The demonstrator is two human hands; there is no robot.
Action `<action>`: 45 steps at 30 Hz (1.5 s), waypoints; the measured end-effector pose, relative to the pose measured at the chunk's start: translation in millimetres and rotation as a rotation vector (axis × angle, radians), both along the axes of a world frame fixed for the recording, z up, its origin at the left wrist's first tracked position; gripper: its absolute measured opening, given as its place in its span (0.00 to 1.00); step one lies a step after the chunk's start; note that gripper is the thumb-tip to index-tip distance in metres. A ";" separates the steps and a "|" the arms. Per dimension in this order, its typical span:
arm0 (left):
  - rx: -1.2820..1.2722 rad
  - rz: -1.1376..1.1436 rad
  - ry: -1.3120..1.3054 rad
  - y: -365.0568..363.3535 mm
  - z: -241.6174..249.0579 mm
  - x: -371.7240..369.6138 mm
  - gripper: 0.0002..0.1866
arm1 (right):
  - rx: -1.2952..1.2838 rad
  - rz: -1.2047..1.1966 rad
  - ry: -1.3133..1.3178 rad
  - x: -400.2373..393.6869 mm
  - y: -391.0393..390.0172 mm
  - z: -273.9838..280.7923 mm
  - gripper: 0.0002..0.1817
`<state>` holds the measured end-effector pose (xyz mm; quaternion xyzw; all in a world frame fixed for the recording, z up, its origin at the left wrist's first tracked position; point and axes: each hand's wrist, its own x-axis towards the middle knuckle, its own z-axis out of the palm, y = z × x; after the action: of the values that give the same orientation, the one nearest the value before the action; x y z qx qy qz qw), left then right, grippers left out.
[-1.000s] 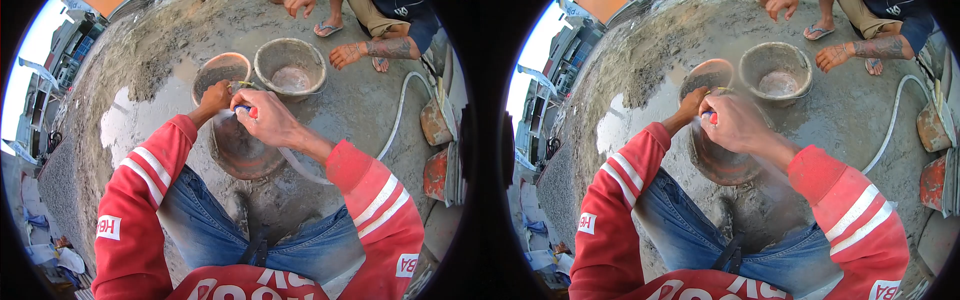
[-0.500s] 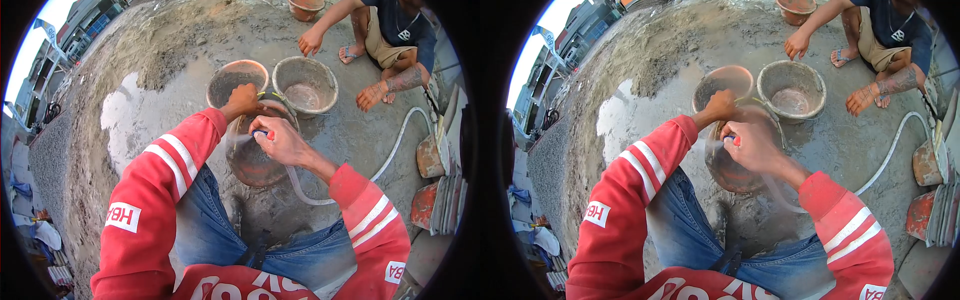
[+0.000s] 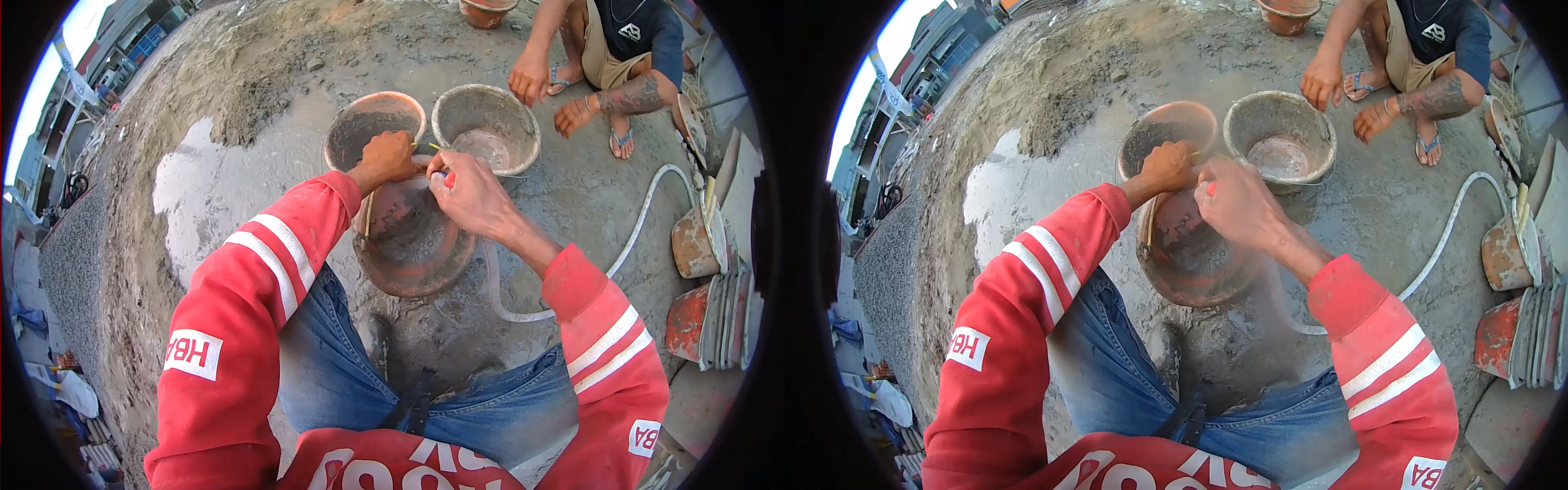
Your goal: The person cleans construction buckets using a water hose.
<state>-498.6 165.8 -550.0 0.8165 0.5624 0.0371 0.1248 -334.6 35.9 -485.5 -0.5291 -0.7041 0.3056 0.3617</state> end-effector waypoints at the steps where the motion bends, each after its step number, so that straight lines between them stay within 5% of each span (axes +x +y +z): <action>1: -0.004 0.002 0.019 0.5 -0.8 0.8 0.29 | -0.010 -0.023 -0.046 2.6 0.3 3.2 0.11; 14: 0.062 -0.188 0.105 -1.2 -29.8 6.0 0.35 | -0.048 -0.044 -0.039 2.9 -1.3 1.0 0.12; 17: 0.289 -0.334 -0.065 -6.0 -28.9 8.3 0.34 | -0.045 -0.093 0.033 15.0 11.4 -13.3 0.13; 25: 0.042 -0.185 0.152 -16.7 -9.6 24.2 0.32 | -0.045 -0.112 0.064 26.5 20.5 -28.0 0.11; 28: 0.242 -0.151 0.164 -17.3 -15.8 26.2 0.31 | 0.031 -0.264 -0.070 37.1 25.6 -26.2 0.15; 32: 0.179 -0.103 0.124 -19.6 -11.3 27.2 0.42 | -0.313 -0.282 -0.132 53.0 23.7 -9.2 0.17; 34: 0.190 -0.065 0.130 -14.3 -17.7 25.0 0.45 | -0.256 -0.289 -0.158 53.6 26.6 -18.3 0.17; 40: 0.029 0.003 0.034 -4.3 -21.1 27.0 0.36 | -0.161 -0.269 -0.106 49.7 27.2 -24.0 0.16; 42: -0.206 0.128 -0.092 -6.4 -12.0 27.7 0.30 | -0.174 -0.247 -0.052 48.0 24.2 -17.5 0.15; 45: -0.416 0.219 -0.254 -10.5 -4.0 28.1 0.31 | -0.394 -0.167 -0.055 47.9 20.0 -13.1 0.13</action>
<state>-470.5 155.3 -554.0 0.6963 0.6230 0.0359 0.3547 -286.7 55.9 -498.6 -0.6542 -0.5941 0.3917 0.2561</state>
